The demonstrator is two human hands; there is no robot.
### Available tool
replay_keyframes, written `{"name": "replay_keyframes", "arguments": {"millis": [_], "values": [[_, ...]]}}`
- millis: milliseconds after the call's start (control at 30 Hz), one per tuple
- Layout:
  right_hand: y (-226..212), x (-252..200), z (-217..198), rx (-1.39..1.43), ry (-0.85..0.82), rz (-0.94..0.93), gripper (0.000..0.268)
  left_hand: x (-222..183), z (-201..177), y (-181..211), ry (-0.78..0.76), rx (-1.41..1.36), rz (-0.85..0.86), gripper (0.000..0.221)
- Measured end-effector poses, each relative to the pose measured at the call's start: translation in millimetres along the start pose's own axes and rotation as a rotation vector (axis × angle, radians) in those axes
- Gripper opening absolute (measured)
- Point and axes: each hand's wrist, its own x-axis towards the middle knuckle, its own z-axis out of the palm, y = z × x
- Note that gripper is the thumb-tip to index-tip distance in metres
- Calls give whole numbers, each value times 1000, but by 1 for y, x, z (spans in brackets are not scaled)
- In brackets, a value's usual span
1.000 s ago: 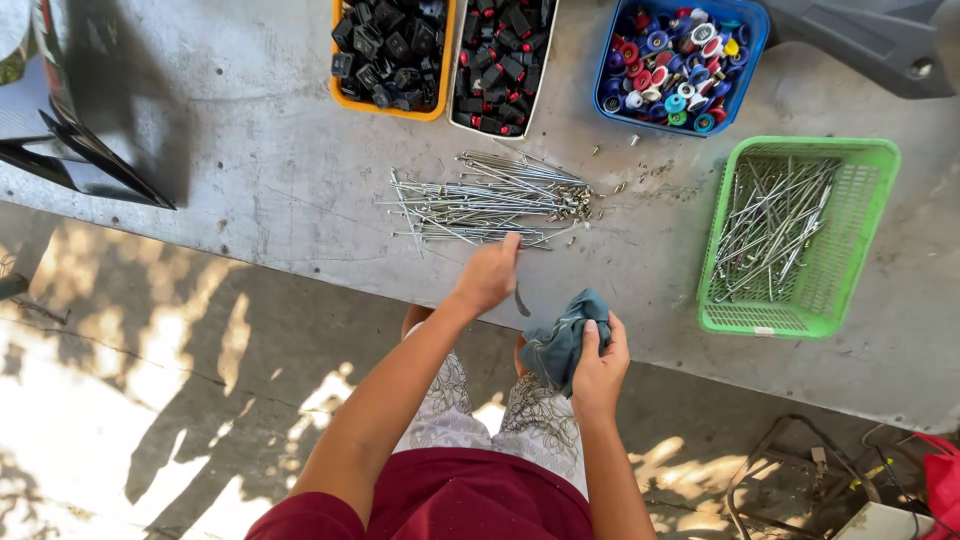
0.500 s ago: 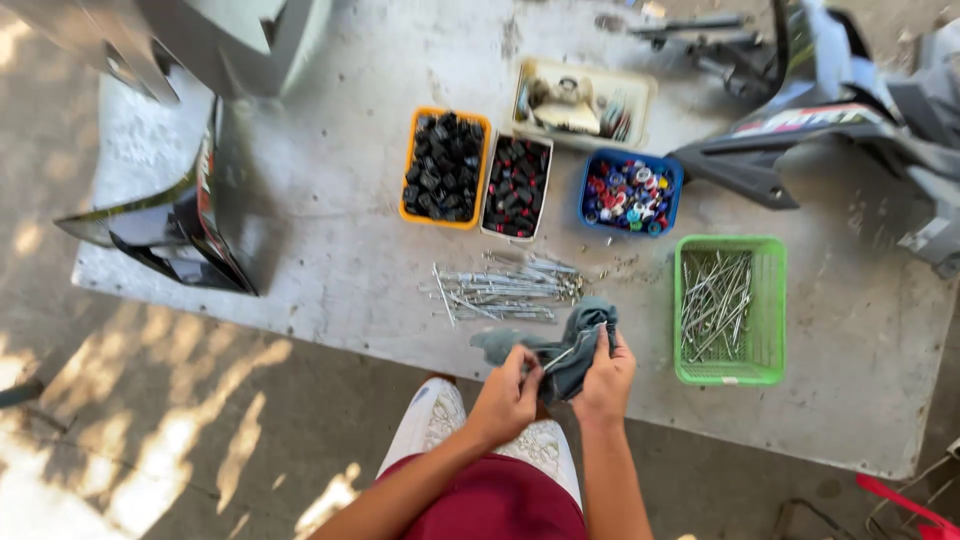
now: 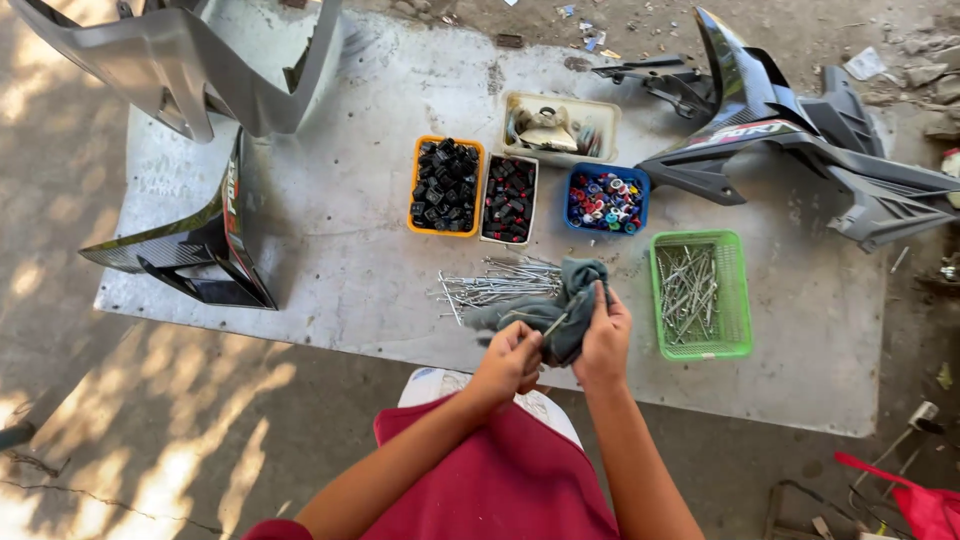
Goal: Cleaning individual motorcycle wheel spokes with a cloth and sorting them on a workbench.
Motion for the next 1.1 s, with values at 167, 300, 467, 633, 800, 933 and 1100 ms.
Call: {"name": "replay_keyframes", "arguments": {"millis": [167,300,467,633,800,933,1100], "values": [[14,-34,4,-100,-88,48,23,-7,13,27,-15,-111,-95,33],[-58,-31,18,-162,6,-101,25,-18,27,29,-83,-8,-134,26],[-35,-14,3,-97,-53,-137,29,-15,39,26,-53,83,-2,22],[-22,-49,2,-314,-213,-54,30,-16,45,26,187,319,281,19],[-61,-35,4,-343,-323,-149,29,28,21,37,193,881,254,27],[-79,-35,-5,-484,-472,-224,32,30,42,86,137,725,311,43],[-82,-49,-7,-652,-610,-313,33,39,77,104,-63,695,729,23]]}}
